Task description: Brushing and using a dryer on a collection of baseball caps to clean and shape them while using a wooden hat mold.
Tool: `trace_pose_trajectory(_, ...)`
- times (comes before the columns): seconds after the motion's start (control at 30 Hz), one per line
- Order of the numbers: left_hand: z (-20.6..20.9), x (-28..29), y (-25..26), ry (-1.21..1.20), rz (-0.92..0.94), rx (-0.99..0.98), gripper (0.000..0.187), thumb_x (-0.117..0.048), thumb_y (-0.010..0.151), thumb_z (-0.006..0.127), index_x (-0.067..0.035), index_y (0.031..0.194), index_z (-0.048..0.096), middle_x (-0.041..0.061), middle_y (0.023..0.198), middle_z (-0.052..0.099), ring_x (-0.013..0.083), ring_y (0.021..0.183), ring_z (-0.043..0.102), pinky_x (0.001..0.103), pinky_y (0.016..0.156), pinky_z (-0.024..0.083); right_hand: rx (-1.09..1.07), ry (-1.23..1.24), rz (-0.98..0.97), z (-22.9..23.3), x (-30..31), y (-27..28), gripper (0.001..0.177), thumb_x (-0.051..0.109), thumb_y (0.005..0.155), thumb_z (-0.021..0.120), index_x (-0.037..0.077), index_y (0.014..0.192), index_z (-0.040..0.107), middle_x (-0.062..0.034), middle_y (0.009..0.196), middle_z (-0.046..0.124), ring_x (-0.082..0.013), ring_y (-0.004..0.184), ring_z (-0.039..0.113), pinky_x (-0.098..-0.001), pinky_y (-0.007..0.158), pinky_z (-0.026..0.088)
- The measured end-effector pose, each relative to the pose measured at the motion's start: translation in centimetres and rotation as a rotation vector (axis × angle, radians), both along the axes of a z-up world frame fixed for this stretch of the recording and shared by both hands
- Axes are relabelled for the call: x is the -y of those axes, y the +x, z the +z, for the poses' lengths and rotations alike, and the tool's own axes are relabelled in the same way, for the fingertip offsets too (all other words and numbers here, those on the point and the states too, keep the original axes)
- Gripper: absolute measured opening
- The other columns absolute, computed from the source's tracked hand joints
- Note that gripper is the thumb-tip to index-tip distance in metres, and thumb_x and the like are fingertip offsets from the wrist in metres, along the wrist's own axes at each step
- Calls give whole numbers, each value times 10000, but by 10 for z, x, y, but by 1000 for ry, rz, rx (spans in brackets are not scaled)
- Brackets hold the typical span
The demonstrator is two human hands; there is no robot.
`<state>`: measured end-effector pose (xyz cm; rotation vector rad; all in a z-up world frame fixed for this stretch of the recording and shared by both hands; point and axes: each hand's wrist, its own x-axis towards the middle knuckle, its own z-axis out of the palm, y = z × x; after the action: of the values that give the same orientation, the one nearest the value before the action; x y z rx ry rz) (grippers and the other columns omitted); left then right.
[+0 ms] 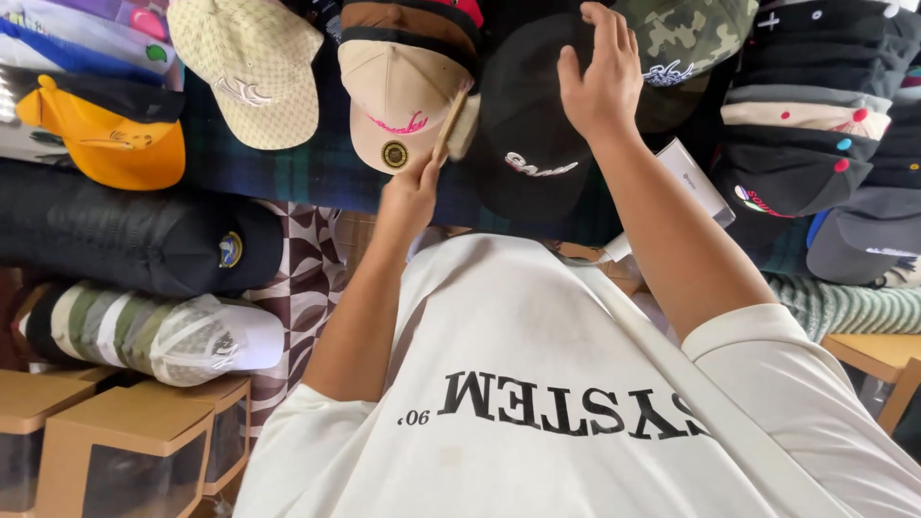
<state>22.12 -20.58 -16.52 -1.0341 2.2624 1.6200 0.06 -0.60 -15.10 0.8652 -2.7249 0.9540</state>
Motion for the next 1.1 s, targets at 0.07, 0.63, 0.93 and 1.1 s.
trace_pose_trajectory(0.07, 14, 1, 9, -84, -72, 99, 455, -388, 992, 421, -340, 1393, 630, 36, 1190, 759, 247, 1138, 665, 344, 890, 466, 14, 18, -8, -1, 1, -4, 369, 148, 986, 631, 95, 1333, 522, -77, 1275, 604, -317, 1143, 581, -496, 860, 519)
trace_pose_trajectory(0.63, -15, -18, -33, -502, -256, -707, 476, -178, 1088, 724, -369, 1486, 546, -19, 830, 499, 157, 607, 432, 364, 557, 404, -15, 53, -20, -14, -6, -6, 353, 290, 1097, 595, 49, 1339, 509, -158, 1293, 606, -423, 1150, 575, -572, 777, 528)
trace_pose_trajectory(0.93, -15, -29, -25, -686, -160, -608, 441, -259, 1120, 631, -423, 1508, 498, -3, 831, 463, 221, 654, 483, 407, 580, 472, -30, -26, -15, -7, -3, -2, 264, 126, 978, 635, 94, 1231, 567, -82, 1224, 626, -332, 1100, 585, -489, 815, 517)
trace_pose_trajectory(1.1, -46, -35, -4, -638, -14, -520, 446, -286, 1106, 568, -394, 1526, 461, 12, 831, 617, 239, 618, 589, 411, 563, 471, -57, -15, -4, -5, -2, -2, 281, 166, 989, 616, 71, 1251, 584, -104, 1235, 613, -341, 1078, 591, -476, 848, 505)
